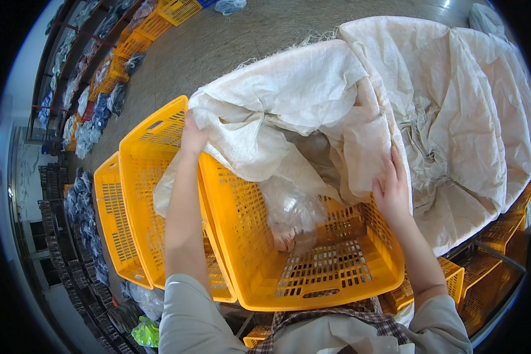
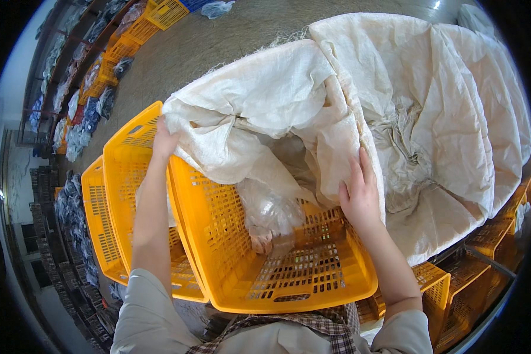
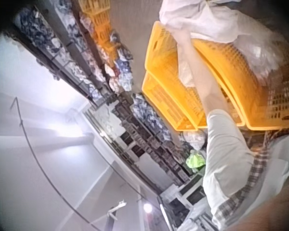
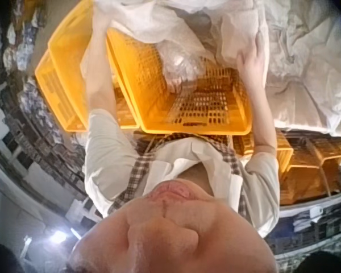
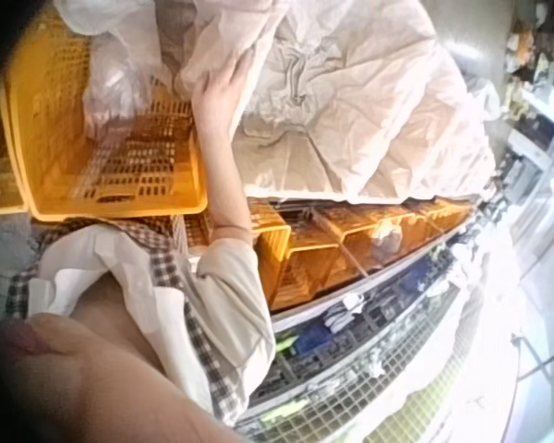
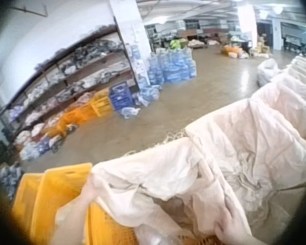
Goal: The person repeatedly picks up white cloth bundles from yellow plastic baskets, places them into large white sacks, and arranges the sacks in a row. The person handles the cloth and sacks by hand, moving between baskets and sacks to continue the packing process.
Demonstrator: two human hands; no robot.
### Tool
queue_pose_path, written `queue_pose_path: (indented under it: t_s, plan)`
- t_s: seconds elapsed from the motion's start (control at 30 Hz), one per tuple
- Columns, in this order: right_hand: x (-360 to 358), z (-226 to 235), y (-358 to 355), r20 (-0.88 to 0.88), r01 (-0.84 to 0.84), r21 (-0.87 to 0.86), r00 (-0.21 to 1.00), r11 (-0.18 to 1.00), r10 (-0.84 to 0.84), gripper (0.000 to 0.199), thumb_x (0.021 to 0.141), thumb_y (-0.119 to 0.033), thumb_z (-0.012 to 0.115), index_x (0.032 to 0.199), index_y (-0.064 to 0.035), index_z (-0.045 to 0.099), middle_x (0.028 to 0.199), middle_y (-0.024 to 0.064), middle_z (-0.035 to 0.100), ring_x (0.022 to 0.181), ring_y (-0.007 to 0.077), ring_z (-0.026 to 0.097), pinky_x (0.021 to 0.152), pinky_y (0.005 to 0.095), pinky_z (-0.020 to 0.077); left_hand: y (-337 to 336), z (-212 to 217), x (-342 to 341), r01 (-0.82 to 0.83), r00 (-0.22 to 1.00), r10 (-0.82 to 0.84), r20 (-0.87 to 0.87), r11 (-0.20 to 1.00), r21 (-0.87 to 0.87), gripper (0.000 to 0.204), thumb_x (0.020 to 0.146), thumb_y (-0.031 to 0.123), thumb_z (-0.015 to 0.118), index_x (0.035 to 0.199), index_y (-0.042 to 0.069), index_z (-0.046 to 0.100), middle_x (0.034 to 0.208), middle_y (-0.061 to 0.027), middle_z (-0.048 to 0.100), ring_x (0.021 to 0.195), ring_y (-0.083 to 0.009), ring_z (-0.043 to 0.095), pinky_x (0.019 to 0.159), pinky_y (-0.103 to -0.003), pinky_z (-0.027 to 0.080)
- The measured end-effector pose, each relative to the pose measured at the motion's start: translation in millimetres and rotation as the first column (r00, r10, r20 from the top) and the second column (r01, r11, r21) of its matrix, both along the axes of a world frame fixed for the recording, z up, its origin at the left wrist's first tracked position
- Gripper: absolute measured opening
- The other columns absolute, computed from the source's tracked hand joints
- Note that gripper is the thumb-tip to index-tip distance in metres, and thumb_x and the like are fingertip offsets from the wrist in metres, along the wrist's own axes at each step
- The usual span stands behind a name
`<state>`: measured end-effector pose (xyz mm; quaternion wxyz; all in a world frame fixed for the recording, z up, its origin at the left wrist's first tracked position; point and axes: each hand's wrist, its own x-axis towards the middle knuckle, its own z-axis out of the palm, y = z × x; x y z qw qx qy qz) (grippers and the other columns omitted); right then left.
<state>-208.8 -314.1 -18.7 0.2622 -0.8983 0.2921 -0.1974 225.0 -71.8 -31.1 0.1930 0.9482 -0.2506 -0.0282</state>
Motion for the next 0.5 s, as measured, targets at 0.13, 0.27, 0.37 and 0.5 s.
queue_pose_path:
  t_s: [0.13,0.27,0.37,0.5]
  plan:
    - [0,4,13,0.086,-0.127,-0.272,0.984,0.954,0.155,0.027,0.069,0.0,0.061,0.095,-0.002,0.058,0.121,0.0222,0.048,0.118,0.0411,0.043,0.094,0.0451,0.0408,33,-17,-36,-0.025,0.994,-0.012,-0.111,0.946,-0.324,0.055,0.075,0.001,0.051,0.13,0.001,0.041,0.13,-0.027,0.043,0.122,-0.0386,0.041,0.101,-0.038,0.034]
    - [6,-18,55,-0.149,-0.44,0.21,0.868,0.873,0.473,0.014,0.075,-0.015,0.057,0.083,-0.0042,0.061,0.083,0.0137,0.062,0.079,0.0323,0.061,0.072,0.0432,0.0482,58,-25,-94,0.081,0.993,-0.081,0.091,0.997,0.008,0.046,0.075,-0.004,0.049,0.121,0.003,0.052,0.133,-0.0249,0.042,0.124,-0.0392,0.039,0.104,-0.04,0.032]
    - [18,-68,77,-0.701,-0.627,0.208,0.44,0.75,0.562,0.032,0.082,-0.021,0.054,0.107,-0.0033,0.06,0.106,0.0154,0.061,0.102,0.0277,0.057,0.082,0.0434,0.0453,65,-23,-151,0.079,0.927,-0.16,0.341,0.968,0.239,0.043,0.074,-0.003,0.051,0.116,0.006,0.057,0.136,-0.022,0.04,0.128,-0.0378,0.036,0.105,-0.044,0.03]
    - [35,-165,79,-0.944,-0.657,0.119,0.158,0.745,0.29,0.039,0.086,-0.024,0.051,0.123,-0.0098,0.053,0.126,0.0086,0.05,0.117,0.0249,0.044,0.094,0.0459,0.0315,68,-22,-218,0.157,0.874,-0.31,0.375,0.909,0.386,0.038,0.073,0.004,0.056,0.11,0.01,0.06,0.14,-0.0178,0.037,0.132,-0.0336,0.031,0.104,-0.048,0.03]
